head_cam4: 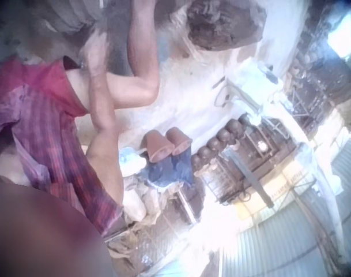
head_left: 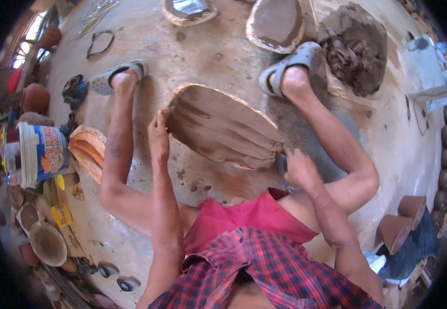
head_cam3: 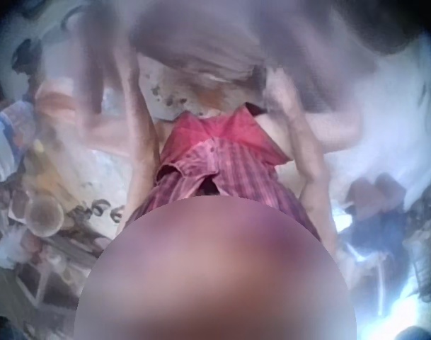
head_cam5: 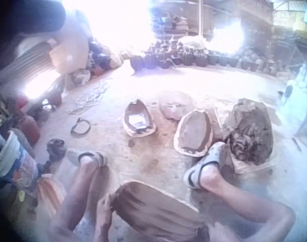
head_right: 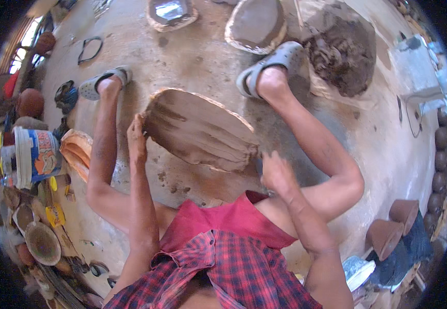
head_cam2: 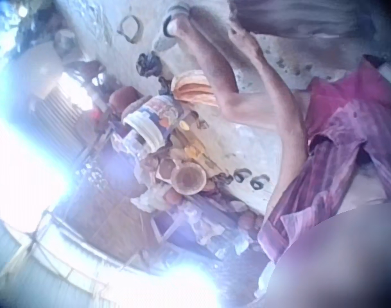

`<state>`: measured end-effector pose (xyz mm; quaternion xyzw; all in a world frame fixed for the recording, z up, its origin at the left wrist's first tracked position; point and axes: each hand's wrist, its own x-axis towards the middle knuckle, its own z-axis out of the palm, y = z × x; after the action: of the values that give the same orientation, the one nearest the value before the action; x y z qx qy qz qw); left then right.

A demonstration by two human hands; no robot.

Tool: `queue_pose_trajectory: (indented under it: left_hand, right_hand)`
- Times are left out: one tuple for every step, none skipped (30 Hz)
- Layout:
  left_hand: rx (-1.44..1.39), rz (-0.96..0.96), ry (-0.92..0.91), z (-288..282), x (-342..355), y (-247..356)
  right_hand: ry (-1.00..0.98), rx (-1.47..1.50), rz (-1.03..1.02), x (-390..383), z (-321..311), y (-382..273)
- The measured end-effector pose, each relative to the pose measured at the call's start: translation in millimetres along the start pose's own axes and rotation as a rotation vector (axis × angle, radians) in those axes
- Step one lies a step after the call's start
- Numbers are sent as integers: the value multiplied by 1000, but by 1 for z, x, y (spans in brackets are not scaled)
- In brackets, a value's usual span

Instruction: The person sits on the floor and shapes a clay slab inside a large shell-like mold, smoothing the surface with hands and a small plastic scraper. Another person works nearby on a similar shell mold.

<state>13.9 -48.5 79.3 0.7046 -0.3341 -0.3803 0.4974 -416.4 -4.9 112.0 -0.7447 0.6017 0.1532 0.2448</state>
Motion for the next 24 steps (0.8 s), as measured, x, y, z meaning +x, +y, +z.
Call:
queue_pose_trajectory:
  left_hand:
    - [16, -31, -47, -3, -3, -1]
    - [-11, -13, -31, -4, -9, -3]
    - [-27, -30, -27, -5, -12, -4]
    - [-75, -41, -29, -7, -16, -6]
    - [-72, -65, -24, -8, -18, -7]
    - [-84, -78, -26, -9, -21, -9]
    - [-97, -92, -30, -9, -22, -11]
    - [-96, -56, -24, -9, -24, -12]
    - [-94, -21, -19, -8, -24, -14]
    - [-92, 16, -14, -7, -25, -16]
    - [-102, 135, -12, -7, -25, -17]
    - [-116, 95, -4, -6, -26, -19]
    - [-140, 94, -4, -5, -26, -19]
    - [-163, 108, -10, -5, -26, -20]
    - [-207, 106, -13, -4, -26, -20]
    - [-211, 74, -12, -4, -25, -20]
    - [-221, 57, -9, -3, -24, -20]
    - [-234, 37, -8, -3, -23, -19]
    - [-214, 64, 8, -3, -24, -18]
    - [-194, 89, 25, -2, -25, -17]
    - [-166, 103, 32, -2, -25, -15]
    - [-156, 61, 29, -2, -26, -12]
    - [-138, 6, 15, -3, -27, -10]
    - [-120, -51, -1, -5, -29, -7]
  right_hand:
    - [129, 29, -7, 1, 18, -4]
    - [182, 33, 15, 1, 32, -5]
    - [190, 17, 51, 2, 42, -2]
    - [203, 38, 22, 2, 48, 3]
    - [170, 35, 11, 3, 51, 9]
    - [105, 13, 9, 6, 50, 15]
    - [101, 44, -28, 6, 46, 20]
    - [81, 103, -38, 8, 38, 24]
    - [49, 156, -54, 10, 25, 27]
    - [5, 177, -42, 13, 9, 25]
    - [88, 100, 4, 12, -7, 20]
    - [218, 197, -55, 10, -28, 13]
    - [317, 253, -73, 4, -55, 8]
    - [402, 315, -58, -3, -81, 0]
    - [448, 369, -71, -6, -104, -12]
    - [483, 423, -46, -8, -126, -25]
    - [542, 463, -72, -2, -141, -42]
    - [572, 518, -160, 8, -149, -63]
    - [618, 550, -320, 20, -154, -84]
    - [652, 486, -421, 36, -154, -107]
    - [694, 408, -541, 54, -150, -130]
    - [564, 619, -503, 72, -140, -155]
    - [418, 812, -419, 89, -129, -177]
    - [422, 776, -478, 103, -121, -195]
